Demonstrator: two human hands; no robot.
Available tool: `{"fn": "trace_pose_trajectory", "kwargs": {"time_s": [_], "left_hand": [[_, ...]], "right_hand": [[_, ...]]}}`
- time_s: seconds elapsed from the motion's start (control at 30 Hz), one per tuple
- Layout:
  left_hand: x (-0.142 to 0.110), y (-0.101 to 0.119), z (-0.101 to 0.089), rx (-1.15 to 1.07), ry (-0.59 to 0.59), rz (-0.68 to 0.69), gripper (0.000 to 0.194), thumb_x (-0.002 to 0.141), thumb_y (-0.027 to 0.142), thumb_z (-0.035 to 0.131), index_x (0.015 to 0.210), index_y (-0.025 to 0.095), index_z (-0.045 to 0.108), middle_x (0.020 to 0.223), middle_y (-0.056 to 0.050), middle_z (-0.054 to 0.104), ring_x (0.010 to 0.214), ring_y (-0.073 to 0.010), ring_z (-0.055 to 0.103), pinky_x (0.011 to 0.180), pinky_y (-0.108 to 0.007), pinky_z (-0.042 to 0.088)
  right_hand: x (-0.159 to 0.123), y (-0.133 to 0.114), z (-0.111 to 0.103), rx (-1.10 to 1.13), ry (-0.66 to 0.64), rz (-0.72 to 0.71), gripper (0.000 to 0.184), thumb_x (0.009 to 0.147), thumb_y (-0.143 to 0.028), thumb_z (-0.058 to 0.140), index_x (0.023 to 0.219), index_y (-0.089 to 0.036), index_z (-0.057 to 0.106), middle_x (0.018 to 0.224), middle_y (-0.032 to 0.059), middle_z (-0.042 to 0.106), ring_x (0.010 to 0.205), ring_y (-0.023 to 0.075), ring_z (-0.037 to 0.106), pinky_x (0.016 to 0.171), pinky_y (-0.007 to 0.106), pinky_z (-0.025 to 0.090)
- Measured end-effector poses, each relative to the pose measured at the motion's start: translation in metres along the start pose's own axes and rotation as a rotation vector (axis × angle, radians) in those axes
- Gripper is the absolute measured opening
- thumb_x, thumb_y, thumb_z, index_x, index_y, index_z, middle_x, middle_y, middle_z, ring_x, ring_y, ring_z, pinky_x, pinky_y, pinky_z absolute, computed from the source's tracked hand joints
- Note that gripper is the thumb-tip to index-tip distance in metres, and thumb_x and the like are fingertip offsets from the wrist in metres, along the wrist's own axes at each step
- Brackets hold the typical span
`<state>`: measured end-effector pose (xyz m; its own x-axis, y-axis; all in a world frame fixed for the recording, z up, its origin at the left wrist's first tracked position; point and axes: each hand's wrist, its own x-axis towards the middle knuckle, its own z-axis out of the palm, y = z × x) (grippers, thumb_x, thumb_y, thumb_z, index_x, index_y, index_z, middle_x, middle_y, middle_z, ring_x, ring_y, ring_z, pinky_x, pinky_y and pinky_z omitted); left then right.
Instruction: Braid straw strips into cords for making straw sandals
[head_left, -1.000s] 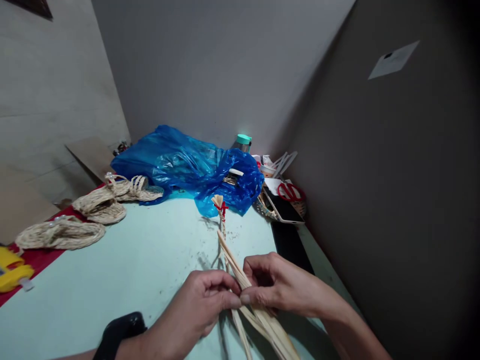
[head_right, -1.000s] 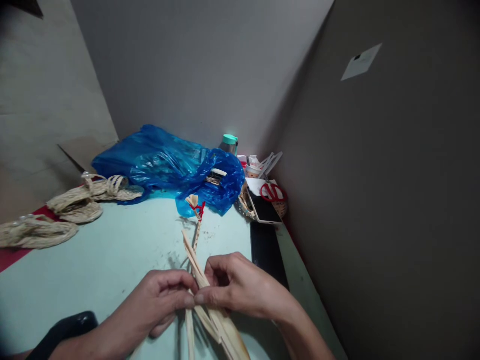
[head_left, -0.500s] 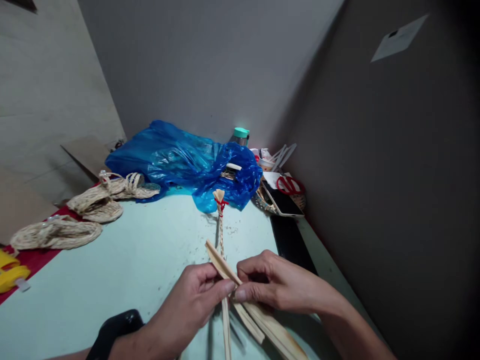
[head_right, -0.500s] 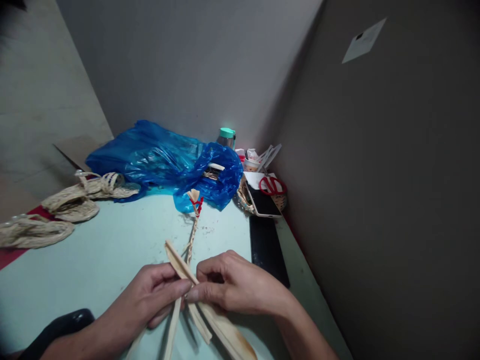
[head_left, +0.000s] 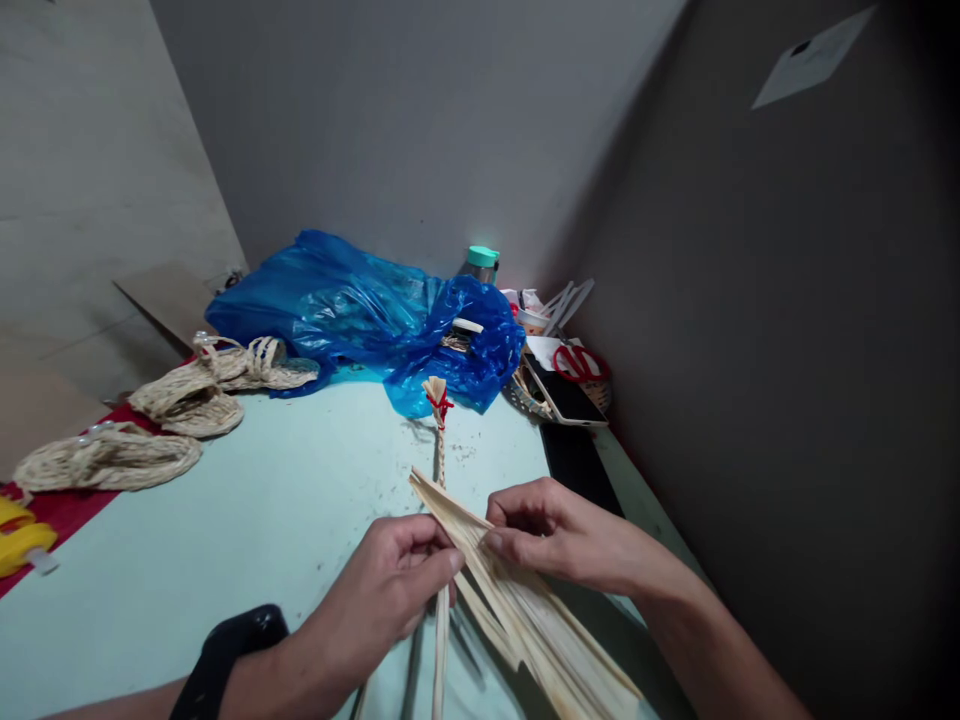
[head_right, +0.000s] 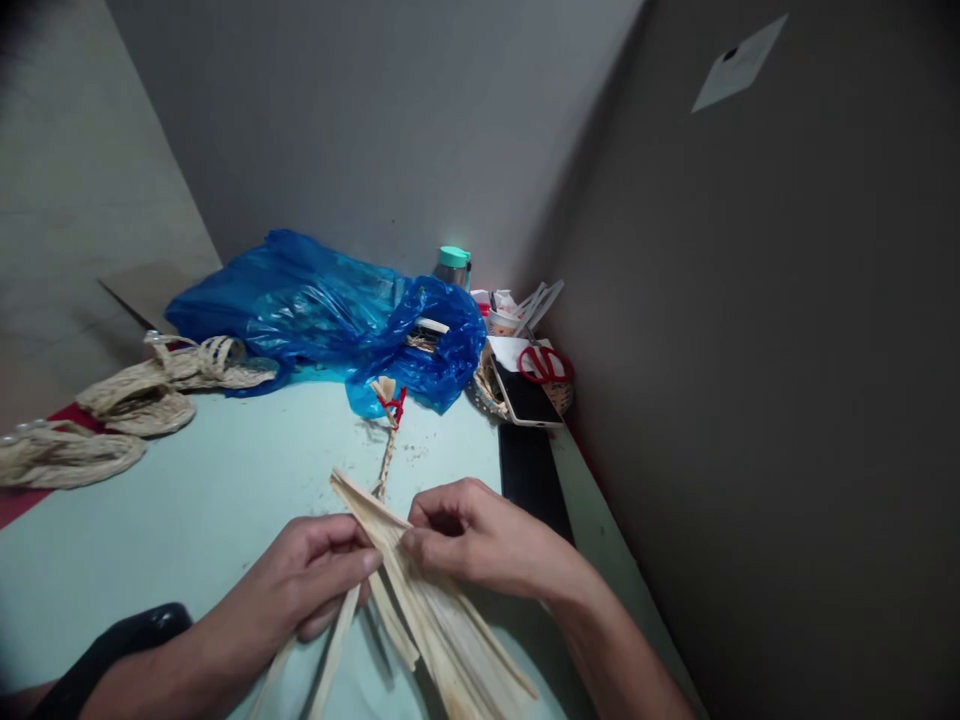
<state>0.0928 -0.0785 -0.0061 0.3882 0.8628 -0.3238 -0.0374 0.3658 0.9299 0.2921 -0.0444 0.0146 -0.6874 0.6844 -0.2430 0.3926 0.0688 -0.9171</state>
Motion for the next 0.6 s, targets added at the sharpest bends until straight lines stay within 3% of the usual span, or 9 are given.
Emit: {"fn": "trace_pose_trajectory", "kwargs": {"time_s": [0.17,0.4,0.53,0.6], "left_hand": [[0.001,-0.0052,-0.0033,0.02,-0.035,0.036,0.018,0.073,0.031,0.064,0.075,0.012,0.065,0.053,0.006,0.05,0.037,-0.0023,0.023,0.037,-0.02,0.011],[-0.0017,-0.0055,-0.0034,0.008,-0.045,-0.023,0.035,0.074,0.046,0.067,0.083,0.012,0.066,0.054,0.006,0.047,0.04,-0.0034,0.024,0.039,-0.02,0.013],[0.0016,-0.0083,-0.003,0.092,0.013,0.003,0.031,0.068,0.043,0.073,0.071,0.013,0.067,0.052,0.005,0.048,0.046,-0.0069,0.035,0.042,-0.02,0.021],[0.0029,-0.0102,-0.003,0.103,0.044,0.03,0.03,0.069,0.043,0.071,0.064,0.014,0.065,0.049,0.005,0.047,0.047,-0.008,0.037,0.046,-0.02,0.028]], "right_hand": [[-0.0001,0.0004,0.0028,-0.012,-0.025,0.049,0.017,0.084,-0.03,0.062,0.081,-0.017,0.051,0.067,-0.0059,0.043,0.059,0.0074,0.035,0.049,0.019,0.028],[0.0009,-0.0033,0.0056,-0.055,0.002,0.047,0.022,0.081,-0.033,0.066,0.074,-0.017,0.053,0.062,-0.0065,0.044,0.056,0.0066,0.036,0.046,0.018,0.026],[0.0003,-0.0045,0.0082,0.007,-0.004,0.072,0.026,0.075,-0.036,0.072,0.074,-0.016,0.057,0.06,-0.0063,0.046,0.055,0.0063,0.036,0.045,0.018,0.026],[0.0003,-0.0036,0.007,0.044,-0.001,0.068,0.026,0.079,-0.037,0.069,0.072,-0.015,0.058,0.059,-0.0059,0.045,0.054,0.0061,0.035,0.045,0.018,0.025]]}}
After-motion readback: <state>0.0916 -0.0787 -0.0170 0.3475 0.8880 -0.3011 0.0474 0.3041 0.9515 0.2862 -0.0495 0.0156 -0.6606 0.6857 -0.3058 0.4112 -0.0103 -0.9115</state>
